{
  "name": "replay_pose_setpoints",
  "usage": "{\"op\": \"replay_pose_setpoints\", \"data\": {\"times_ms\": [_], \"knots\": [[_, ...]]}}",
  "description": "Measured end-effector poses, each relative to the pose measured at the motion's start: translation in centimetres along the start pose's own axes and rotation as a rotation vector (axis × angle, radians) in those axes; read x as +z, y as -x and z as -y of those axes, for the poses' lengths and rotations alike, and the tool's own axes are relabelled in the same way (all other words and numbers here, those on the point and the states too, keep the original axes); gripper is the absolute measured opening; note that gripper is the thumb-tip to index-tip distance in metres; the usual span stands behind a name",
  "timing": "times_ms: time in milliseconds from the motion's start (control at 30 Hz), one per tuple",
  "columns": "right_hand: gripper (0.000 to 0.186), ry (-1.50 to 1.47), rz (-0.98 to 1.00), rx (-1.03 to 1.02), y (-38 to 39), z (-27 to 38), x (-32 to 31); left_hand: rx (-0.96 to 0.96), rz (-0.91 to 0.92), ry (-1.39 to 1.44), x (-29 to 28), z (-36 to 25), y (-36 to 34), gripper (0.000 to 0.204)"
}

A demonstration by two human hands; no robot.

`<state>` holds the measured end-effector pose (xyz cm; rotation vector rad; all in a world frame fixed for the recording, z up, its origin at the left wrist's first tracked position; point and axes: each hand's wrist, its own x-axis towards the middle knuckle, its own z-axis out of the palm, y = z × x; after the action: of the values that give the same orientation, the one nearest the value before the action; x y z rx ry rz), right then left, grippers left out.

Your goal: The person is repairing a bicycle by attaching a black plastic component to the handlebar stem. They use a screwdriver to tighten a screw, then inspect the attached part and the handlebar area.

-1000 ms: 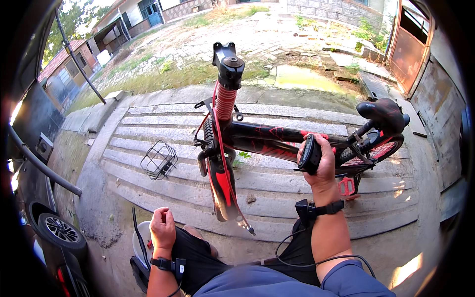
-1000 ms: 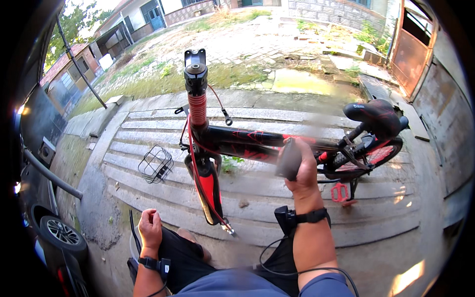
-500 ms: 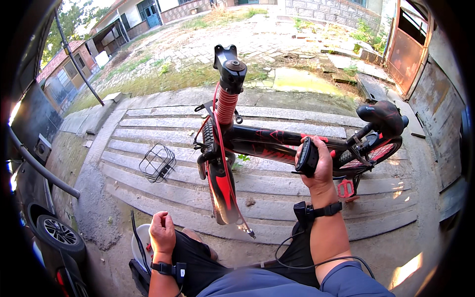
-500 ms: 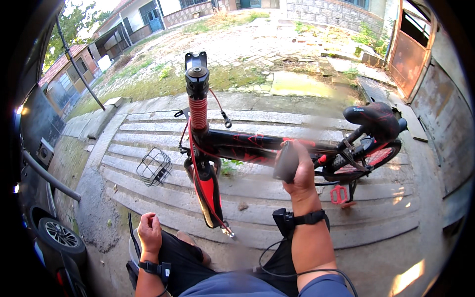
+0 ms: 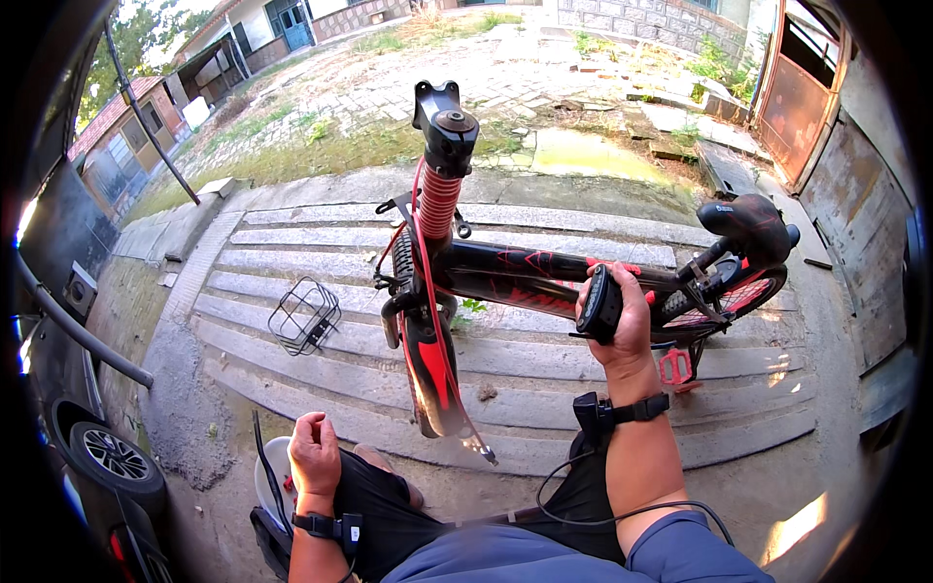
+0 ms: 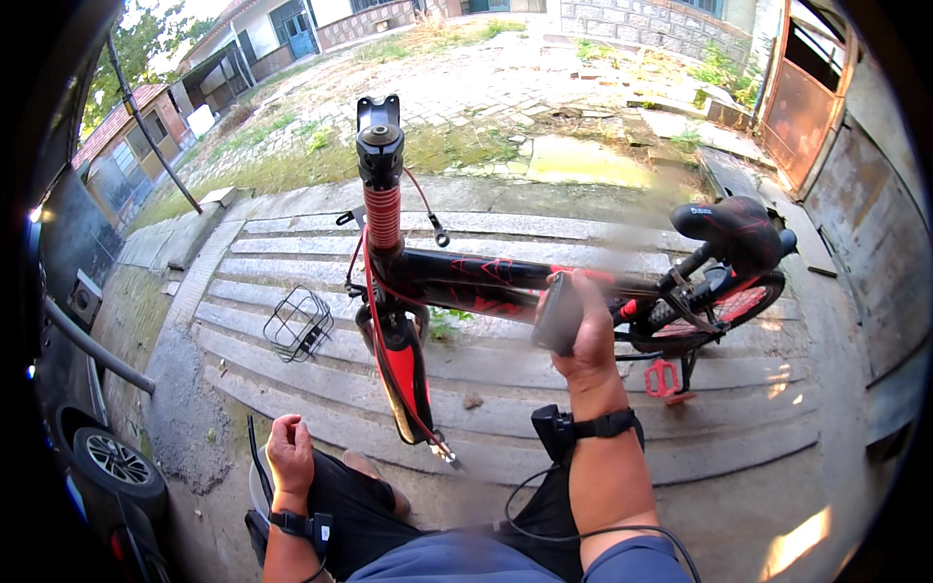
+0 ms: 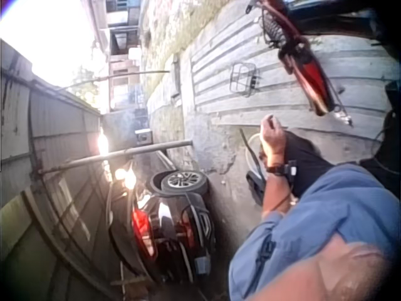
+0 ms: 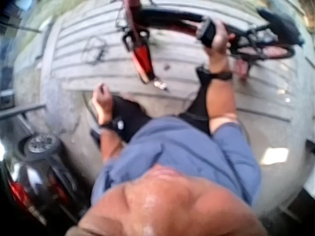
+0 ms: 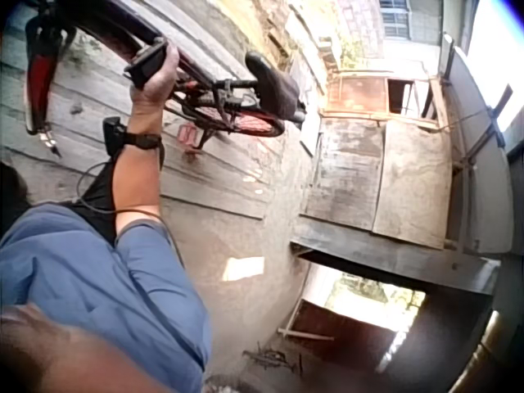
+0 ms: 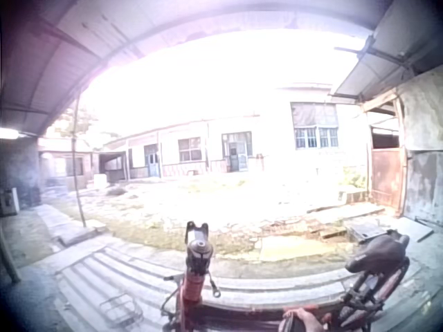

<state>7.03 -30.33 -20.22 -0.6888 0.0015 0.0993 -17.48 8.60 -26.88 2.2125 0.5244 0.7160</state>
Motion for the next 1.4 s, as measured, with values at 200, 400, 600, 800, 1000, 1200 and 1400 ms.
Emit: {"op": "replay_pose_setpoints", "data": {"times_ms": [200,400,600,800,1000,1200,1400], "knots": [[0.035,0.015,-0.004,0.0,0.1,0.1,0.3,0.07,-0.017,-0.02,0.1,0.1,0.0,0.008],[0.033,0.018,0.004,-0.008,0.3,0.2,0.4,-0.005,0.005,-0.007,-0.1,-0.1,0.1,0.01],[0.031,0.071,0.049,-0.016,0.0,0.1,-0.2,0.023,-0.006,-0.05,-0.1,0.0,0.1,0.011],[0.03,0.076,0.019,-0.033,0.0,0.1,-0.2,0.038,-0.007,-0.063,-0.1,-0.9,0.0,0.01],[0.029,0.084,0.023,-0.028,0.0,0.1,0.0,0.082,-0.036,-0.071,0.1,-0.9,0.1,0.008],[0.03,0.078,0.032,-0.025,0.0,0.1,0.0,0.058,-0.027,-0.059,0.1,-0.5,0.1,0.009],[0.031,0.077,0.033,-0.014,-0.1,0.0,-0.1,0.064,-0.025,-0.075,0.0,-0.7,0.1,0.009]]}}
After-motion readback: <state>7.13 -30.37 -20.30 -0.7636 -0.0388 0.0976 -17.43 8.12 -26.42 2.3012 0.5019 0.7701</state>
